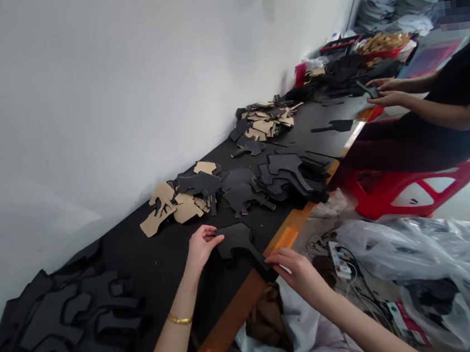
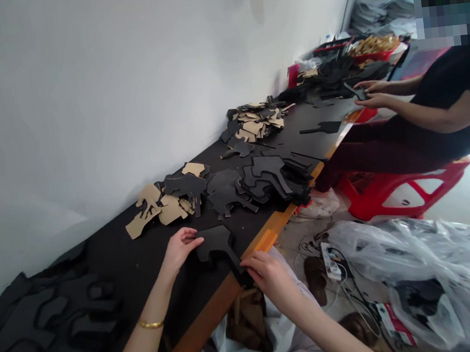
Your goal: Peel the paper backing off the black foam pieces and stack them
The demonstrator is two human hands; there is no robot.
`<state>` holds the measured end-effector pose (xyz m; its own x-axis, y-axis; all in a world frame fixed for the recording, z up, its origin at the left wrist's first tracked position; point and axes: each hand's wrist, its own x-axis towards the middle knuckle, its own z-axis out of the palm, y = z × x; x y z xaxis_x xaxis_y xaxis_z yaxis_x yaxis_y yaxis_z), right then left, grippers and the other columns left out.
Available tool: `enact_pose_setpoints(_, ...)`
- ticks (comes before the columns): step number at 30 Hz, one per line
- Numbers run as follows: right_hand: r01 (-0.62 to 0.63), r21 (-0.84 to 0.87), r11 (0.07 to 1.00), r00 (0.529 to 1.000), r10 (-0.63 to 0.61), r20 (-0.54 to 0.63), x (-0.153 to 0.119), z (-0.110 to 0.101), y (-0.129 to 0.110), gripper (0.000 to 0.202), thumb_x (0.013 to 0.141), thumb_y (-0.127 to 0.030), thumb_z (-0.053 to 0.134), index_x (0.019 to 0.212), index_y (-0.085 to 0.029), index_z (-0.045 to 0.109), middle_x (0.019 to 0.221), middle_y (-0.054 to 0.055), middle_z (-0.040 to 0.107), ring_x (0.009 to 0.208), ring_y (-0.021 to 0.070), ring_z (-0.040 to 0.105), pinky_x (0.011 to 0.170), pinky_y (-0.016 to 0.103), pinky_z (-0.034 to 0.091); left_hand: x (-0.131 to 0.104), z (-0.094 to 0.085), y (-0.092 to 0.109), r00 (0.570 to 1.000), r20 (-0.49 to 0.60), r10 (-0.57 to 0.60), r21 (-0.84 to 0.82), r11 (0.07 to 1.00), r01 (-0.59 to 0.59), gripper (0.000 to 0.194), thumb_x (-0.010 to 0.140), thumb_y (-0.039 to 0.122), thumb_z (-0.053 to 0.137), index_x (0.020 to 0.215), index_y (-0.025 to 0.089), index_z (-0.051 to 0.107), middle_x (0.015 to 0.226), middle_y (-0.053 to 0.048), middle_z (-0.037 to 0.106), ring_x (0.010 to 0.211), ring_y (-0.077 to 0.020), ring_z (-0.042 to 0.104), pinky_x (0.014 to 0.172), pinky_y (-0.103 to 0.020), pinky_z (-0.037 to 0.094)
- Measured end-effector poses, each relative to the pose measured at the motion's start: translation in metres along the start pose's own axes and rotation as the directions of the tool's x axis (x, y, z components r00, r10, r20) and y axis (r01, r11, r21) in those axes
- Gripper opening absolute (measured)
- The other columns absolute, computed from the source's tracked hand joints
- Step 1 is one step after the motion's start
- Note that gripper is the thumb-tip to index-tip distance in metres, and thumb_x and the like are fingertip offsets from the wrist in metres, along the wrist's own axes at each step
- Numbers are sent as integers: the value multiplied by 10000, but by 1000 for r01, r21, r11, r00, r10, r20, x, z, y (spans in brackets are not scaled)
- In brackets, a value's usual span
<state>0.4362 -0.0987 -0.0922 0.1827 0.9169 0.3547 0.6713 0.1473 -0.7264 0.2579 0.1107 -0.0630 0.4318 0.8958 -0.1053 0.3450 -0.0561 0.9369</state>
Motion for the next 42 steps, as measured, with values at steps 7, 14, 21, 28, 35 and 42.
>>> enact_pose_setpoints(7, -2, -37, 999, 999, 4, 37, 4, -4, -3, 243, 880, -145, 470, 941, -226, 691, 872, 61, 697, 807, 186, 654, 729, 295, 534, 1, 1, -2, 999, -31, 27, 35, 999, -26, 364, 516, 322, 822, 788, 163, 640, 740, -29, 655, 705, -181, 622, 700, -299, 484)
enact_pose_setpoints(14, 23, -45, 999, 988, -16, 153, 12, -12, 0, 281, 856, -86, 459, 939, -204, 700, 882, 58, 704, 819, 183, 665, 724, 276, 530, 2, 2, -6, 999, -31, 38, 55, 998, -36, 344, 537, 299, 817, 795, 164, 633, 737, -30, 661, 713, -182, 631, 701, -300, 496)
enact_pose_setpoints(21, 111, -95, 989, 968, -86, 235, 17, -21, -6, 319, 876, -95, 452, 955, -238, 727, 883, 59, 700, 807, 179, 665, 694, 254, 522, 2, 3, -4, 999, -43, 4, 33, 999, -3, 354, 509, 289, 827, 780, 169, 634, 728, -31, 666, 690, -181, 632, 693, -305, 493)
enact_pose_setpoints(28, 171, -232, 958, 968, -118, 223, 10, -30, -8, 357, 866, -66, 442, 999, -252, 717, 933, 52, 712, 851, 198, 665, 745, 289, 539, 1, 3, -4, 998, -45, 33, 51, 998, -30, 332, 527, 279, 820, 781, 170, 637, 730, -27, 658, 700, -181, 627, 692, -301, 495)
enact_pose_setpoints(35, 122, -278, 953, 992, -107, 71, 43, 11, -21, 405, 917, -182, 458, 1317, -171, 519, 1320, 127, 563, 1236, 250, 508, 997, 408, 471, 0, 5, -2, 998, -55, 35, 30, 999, -33, 338, 518, 275, 821, 773, 167, 627, 742, -24, 654, 672, -170, 627, 671, -299, 502)
enact_pose_setpoints(42, 190, -450, 873, 975, -115, 189, 68, 63, -22, 669, 847, -398, 619, 1388, -66, 407, 1460, 196, 357, 1356, 341, 314, 1082, 539, 322, -5, 6, 0, 992, -44, 117, 159, 981, -108, 246, 625, 246, 753, 810, 171, 610, 781, -24, 654, 673, -162, 632, 652, -285, 518)
